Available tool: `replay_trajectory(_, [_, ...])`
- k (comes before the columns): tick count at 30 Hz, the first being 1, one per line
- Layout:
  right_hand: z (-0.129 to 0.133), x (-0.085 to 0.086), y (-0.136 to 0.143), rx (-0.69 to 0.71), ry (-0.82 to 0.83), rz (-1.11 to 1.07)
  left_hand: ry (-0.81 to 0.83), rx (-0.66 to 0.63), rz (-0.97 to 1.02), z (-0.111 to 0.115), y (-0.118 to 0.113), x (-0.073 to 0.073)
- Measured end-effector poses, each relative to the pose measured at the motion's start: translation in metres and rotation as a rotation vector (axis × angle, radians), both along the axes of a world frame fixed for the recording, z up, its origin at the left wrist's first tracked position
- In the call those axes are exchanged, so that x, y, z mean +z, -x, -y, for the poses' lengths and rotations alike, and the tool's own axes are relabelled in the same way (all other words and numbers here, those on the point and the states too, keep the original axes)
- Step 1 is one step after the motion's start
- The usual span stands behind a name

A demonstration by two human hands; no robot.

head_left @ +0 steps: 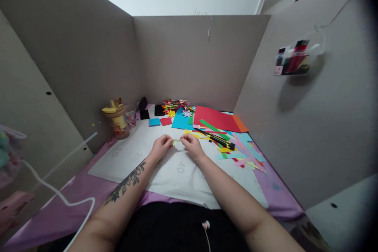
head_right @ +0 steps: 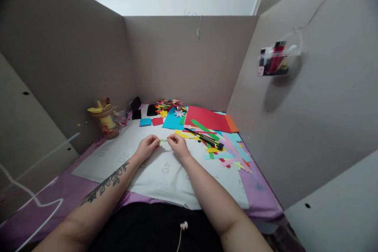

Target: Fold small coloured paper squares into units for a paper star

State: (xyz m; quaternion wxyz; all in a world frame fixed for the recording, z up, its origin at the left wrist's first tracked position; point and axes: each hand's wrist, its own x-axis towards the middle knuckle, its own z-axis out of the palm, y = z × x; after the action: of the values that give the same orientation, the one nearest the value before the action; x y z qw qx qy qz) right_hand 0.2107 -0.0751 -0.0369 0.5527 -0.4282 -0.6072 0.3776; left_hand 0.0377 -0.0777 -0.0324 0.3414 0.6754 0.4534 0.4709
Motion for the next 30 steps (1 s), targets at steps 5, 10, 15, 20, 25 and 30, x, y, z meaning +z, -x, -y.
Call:
replay_trajectory(5, [0.0024, -0.0016, 0.0054, 0.047, -0.025, 0.090, -0.010, -0.026, -0.021, 0.0023, -0.0020, 0.0018])
replay_trajectory(10, [0.0016, -0.0019, 0.0038, 0.028, -0.012, 0.073, -0.015, -0.054, 0.010, 0.0022, -0.0031, 0.0009])
replay_trajectory(15, [0.0042, -0.0011, 0.0046, 0.021, -0.040, 0.170, 0.091, -0.118, 0.052, 0.0039, -0.0040, -0.0016])
replay_trajectory(20, [0.0066, 0.0012, 0.0074, 0.018, -0.055, 0.145, 0.049, -0.070, 0.040, 0.0046, -0.0040, 0.0019])
replay_trajectory(25, [0.0045, 0.0011, 0.0056, 0.003, -0.053, 0.125, 0.055, -0.068, 0.095, 0.0023, -0.0044, 0.0048])
replay_trajectory(30, [0.0039, 0.0003, 0.0052, 0.010, -0.073, 0.128, 0.071, -0.062, 0.071, 0.0023, -0.0040, 0.0050])
